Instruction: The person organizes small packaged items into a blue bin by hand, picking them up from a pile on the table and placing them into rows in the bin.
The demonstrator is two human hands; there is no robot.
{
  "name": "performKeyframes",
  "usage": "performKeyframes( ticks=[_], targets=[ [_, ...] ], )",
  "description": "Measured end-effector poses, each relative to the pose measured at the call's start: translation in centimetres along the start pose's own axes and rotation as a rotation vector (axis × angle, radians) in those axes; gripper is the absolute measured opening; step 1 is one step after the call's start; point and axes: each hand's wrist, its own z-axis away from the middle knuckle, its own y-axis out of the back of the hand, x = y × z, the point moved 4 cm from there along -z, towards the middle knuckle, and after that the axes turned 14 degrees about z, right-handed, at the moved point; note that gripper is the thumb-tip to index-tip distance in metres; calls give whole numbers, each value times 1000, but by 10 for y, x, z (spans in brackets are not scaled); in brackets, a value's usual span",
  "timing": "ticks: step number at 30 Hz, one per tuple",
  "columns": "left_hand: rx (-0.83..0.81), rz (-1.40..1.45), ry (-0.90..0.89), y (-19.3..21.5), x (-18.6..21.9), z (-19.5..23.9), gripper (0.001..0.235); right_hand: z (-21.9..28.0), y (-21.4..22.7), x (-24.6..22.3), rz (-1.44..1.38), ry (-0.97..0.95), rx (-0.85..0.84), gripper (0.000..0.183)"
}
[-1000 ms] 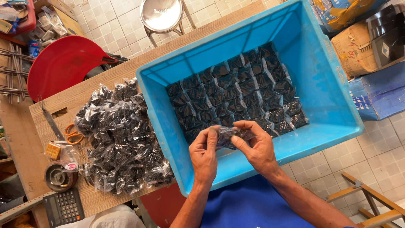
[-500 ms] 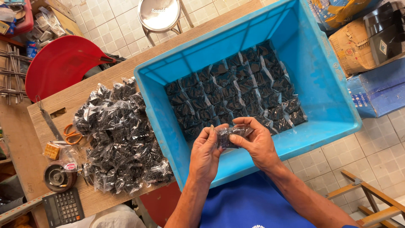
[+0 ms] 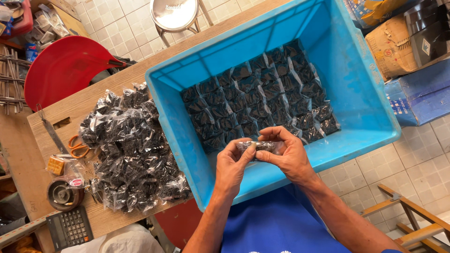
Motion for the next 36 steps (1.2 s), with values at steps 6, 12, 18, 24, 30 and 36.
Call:
performKeyframes(
  ticks=[6,12,18,24,30,36],
  targets=[
    [35,12,42,17,-27,-12,24,-4,12,11,59,-93,-97,64],
    [-15,8,177,12,-40,-27,53,-31,32,36,193,-139,-151,53],
    [108,55,256,25,-89,-70,50,-82,49,46,504,-182,-339,57],
    [228,-33,496,63,-173,-116,60,-145,58,125,976,-292,-446,52],
    [276,-271,591,89,-242,-135,61,-164,63,208,1145,-370,-598,52],
    [142,-705,562,70,-244,-130,55,-163,73,200,1271,-288,-609,56]
  ],
)
